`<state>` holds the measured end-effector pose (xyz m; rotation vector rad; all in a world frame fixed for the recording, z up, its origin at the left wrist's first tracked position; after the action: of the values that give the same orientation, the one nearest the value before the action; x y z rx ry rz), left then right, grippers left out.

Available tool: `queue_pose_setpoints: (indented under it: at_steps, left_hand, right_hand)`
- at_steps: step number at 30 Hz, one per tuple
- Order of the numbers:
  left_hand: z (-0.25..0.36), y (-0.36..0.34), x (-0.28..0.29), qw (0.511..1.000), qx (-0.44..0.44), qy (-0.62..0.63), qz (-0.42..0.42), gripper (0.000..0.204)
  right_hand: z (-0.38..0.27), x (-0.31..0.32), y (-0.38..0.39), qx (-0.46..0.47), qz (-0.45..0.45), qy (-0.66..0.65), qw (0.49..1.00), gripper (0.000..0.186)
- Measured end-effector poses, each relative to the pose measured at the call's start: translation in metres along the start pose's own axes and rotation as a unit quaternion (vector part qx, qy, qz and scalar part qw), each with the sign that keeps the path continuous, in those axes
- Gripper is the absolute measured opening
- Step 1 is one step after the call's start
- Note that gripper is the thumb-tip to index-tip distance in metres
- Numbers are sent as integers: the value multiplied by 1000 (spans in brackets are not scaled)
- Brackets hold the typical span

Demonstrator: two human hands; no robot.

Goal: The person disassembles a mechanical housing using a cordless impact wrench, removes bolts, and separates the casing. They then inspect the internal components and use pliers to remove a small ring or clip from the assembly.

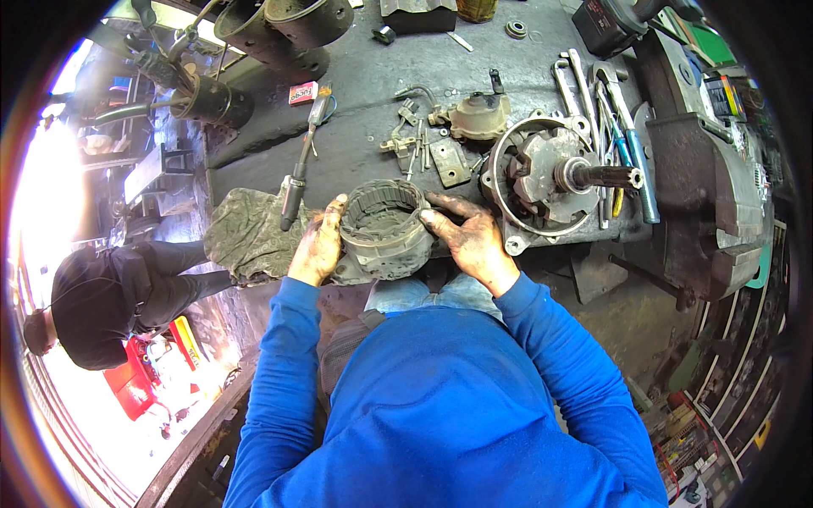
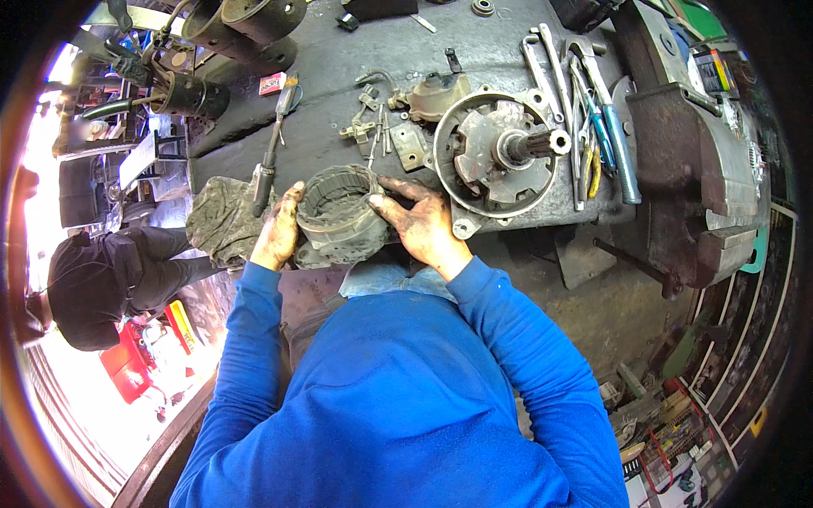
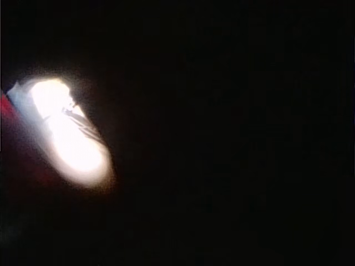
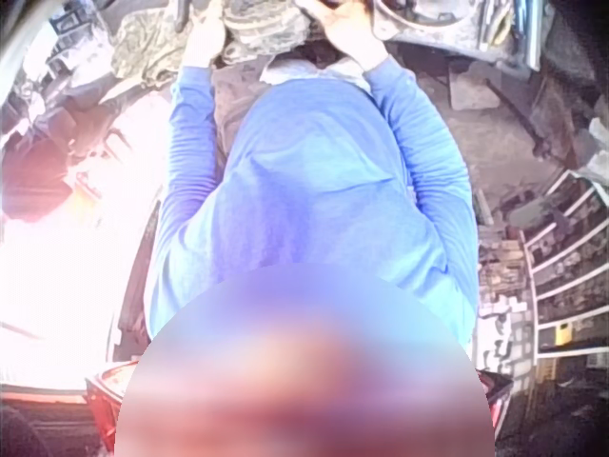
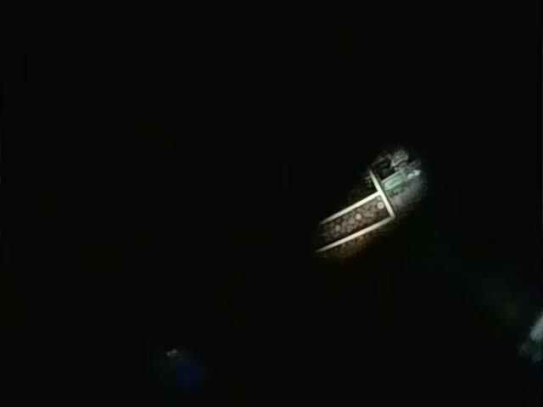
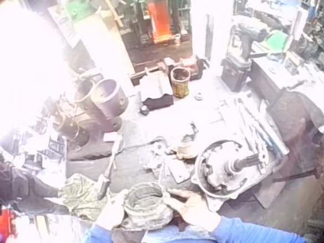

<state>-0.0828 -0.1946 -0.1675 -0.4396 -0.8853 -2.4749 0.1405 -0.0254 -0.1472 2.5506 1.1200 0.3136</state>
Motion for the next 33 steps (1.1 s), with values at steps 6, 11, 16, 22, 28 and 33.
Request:
queue_pose_setpoints:
  at_steps: [6,11,16,22,28,33]
  left_hand:
    - [10,-4,2,1000,0,10,-13,73]
    - [20,-11,8,994,66,78,-46,72]
    - [13,-16,11,995,41,77,-57,64]
    - [26,-16,14,995,-27,-51,77,49]
    - [85,27,9,942,-299,-110,104,34]
    - [109,25,-16,868,-400,-272,111,34]
  right_hand:
    - [-4,1,1,10,-6,16,1000,55]
    - [-13,-6,3,65,-57,71,994,83]
    - [-12,-12,5,49,-69,85,993,98]
    - [-8,-15,2,76,-43,127,988,99]
    - [-16,-15,7,121,-36,178,976,98]
    - [-20,-19,14,139,-34,209,967,98]
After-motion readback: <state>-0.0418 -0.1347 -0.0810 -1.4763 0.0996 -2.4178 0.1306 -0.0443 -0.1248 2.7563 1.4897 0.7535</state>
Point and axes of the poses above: each hand's wrist, its own y-axis away from the middle knuckle, its own x-axis out of the back of the hand, z = x × y, the point moved 2 cm from there along -y, towards the middle knuckle, and after that the axes turned 1 degree about y, right-handed, at the moved point
